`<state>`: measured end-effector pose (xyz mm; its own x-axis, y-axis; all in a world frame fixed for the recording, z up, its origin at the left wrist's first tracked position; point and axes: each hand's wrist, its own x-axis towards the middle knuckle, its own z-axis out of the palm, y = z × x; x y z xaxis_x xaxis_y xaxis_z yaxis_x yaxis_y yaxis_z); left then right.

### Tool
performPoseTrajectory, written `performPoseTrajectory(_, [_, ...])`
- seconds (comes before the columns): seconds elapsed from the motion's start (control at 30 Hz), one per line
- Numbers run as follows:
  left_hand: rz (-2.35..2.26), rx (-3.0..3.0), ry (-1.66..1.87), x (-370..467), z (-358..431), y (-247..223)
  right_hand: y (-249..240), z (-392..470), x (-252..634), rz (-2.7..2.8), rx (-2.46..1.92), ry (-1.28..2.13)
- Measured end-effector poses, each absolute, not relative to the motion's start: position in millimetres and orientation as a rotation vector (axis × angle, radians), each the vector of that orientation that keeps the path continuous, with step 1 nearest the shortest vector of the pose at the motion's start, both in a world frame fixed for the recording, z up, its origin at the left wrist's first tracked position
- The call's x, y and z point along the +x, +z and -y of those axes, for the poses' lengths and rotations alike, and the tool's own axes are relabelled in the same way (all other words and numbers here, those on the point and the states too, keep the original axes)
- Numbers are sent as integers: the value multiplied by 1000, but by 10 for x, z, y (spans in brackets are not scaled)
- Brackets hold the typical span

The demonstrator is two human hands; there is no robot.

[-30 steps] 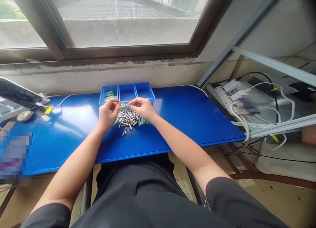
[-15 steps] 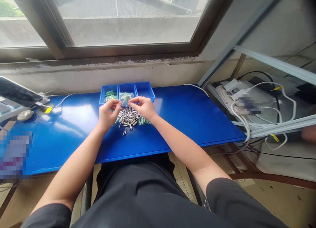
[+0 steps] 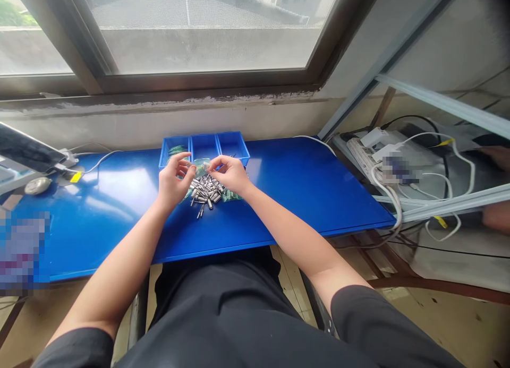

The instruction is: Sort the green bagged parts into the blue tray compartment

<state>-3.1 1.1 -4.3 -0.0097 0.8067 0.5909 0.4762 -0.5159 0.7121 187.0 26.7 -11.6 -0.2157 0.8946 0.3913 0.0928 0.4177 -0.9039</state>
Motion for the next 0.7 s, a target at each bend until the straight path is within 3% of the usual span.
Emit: performPoseTrajectory(0.7, [-1363, 2155, 1497, -20, 4, -4, -137, -335, 1867, 1452, -903, 988])
